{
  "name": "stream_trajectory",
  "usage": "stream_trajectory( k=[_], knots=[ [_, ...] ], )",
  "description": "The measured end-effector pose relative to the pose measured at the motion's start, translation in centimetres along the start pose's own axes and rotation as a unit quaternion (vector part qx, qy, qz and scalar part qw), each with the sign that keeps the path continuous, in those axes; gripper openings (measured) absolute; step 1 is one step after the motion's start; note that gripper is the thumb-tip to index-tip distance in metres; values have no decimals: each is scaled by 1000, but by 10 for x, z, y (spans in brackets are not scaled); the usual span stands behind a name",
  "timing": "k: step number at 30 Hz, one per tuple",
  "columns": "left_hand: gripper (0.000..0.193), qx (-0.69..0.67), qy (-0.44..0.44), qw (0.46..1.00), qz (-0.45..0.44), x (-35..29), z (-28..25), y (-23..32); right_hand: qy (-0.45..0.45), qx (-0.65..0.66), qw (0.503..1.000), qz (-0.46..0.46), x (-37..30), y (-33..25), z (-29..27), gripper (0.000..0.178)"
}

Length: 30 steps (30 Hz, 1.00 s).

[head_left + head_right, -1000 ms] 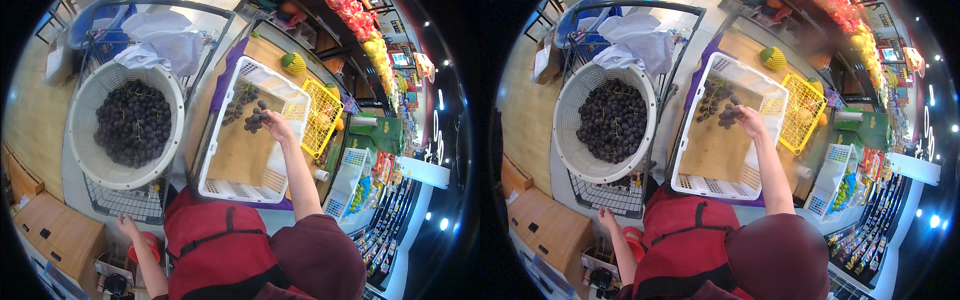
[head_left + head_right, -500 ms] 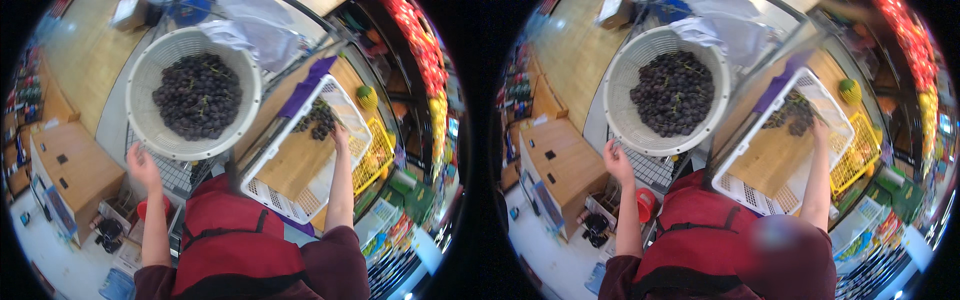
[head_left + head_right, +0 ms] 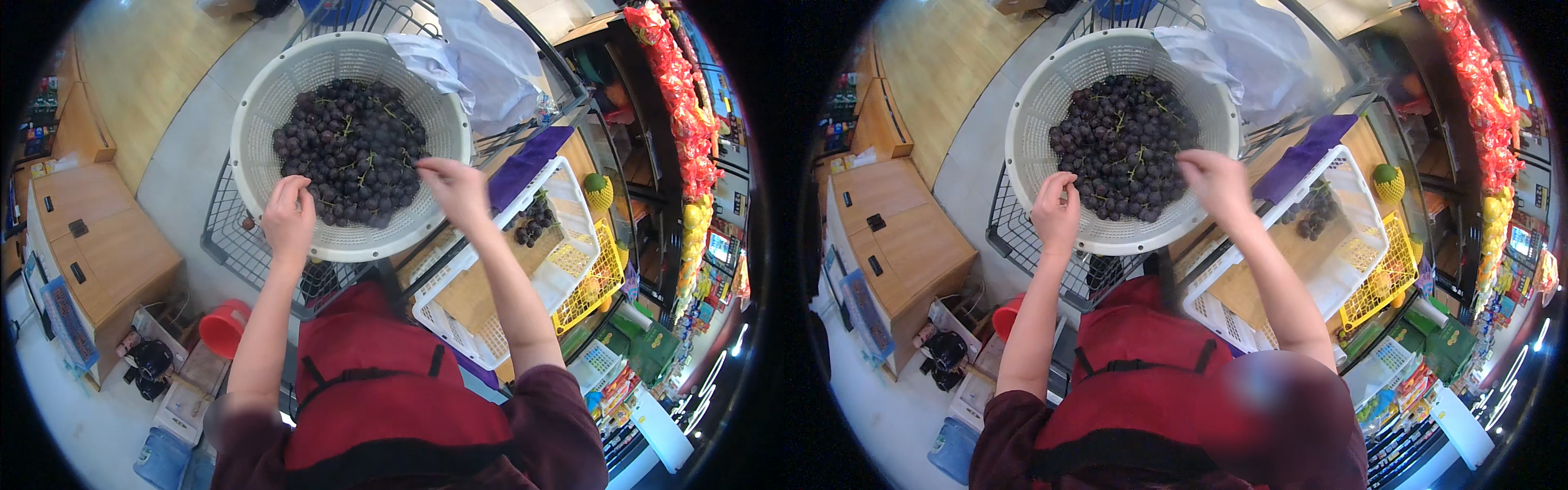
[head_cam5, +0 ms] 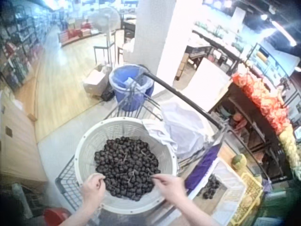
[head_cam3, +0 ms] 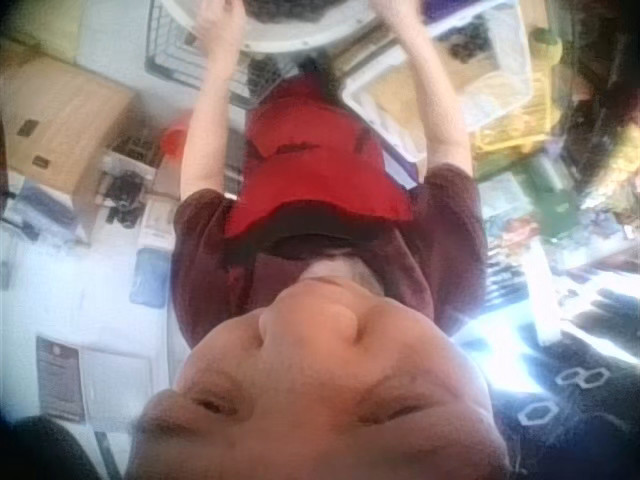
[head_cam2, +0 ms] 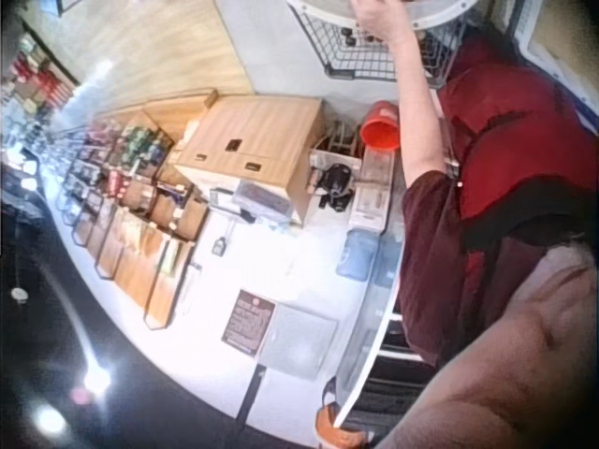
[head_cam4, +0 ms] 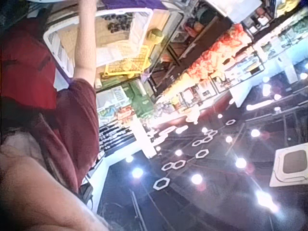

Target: The person picks bunches of dark grapes from a refrigerated display and places them into a white basket on a shopping cart. They then move the cart to a table, retrieve a white crate, and transfer the grapes from the basket into the crate by hand.

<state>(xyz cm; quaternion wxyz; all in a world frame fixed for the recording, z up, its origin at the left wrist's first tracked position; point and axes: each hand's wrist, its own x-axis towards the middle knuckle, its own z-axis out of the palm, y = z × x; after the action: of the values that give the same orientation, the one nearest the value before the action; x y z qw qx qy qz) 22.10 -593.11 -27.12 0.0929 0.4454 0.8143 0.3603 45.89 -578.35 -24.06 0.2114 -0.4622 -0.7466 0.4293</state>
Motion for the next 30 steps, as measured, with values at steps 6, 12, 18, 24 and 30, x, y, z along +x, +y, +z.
stream_trajectory(
  k=[6,12,18,24,30],
  knots=[
    [14,-5,22,1000,7,1,-3,0,-79,-185,972,119,65,2,94,17],
    [12,-13,31,999,13,-2,-4,0,16,-268,950,159,60,3,121,20],
    [11,-31,26,999,10,-2,-6,1,-60,-377,901,206,77,-8,129,28],
    [11,-29,22,999,12,-3,-6,-2,-95,-259,908,316,87,0,129,35],
    [11,-34,29,999,13,-3,-5,-3,-31,-127,961,243,63,23,117,23]
  ],
)
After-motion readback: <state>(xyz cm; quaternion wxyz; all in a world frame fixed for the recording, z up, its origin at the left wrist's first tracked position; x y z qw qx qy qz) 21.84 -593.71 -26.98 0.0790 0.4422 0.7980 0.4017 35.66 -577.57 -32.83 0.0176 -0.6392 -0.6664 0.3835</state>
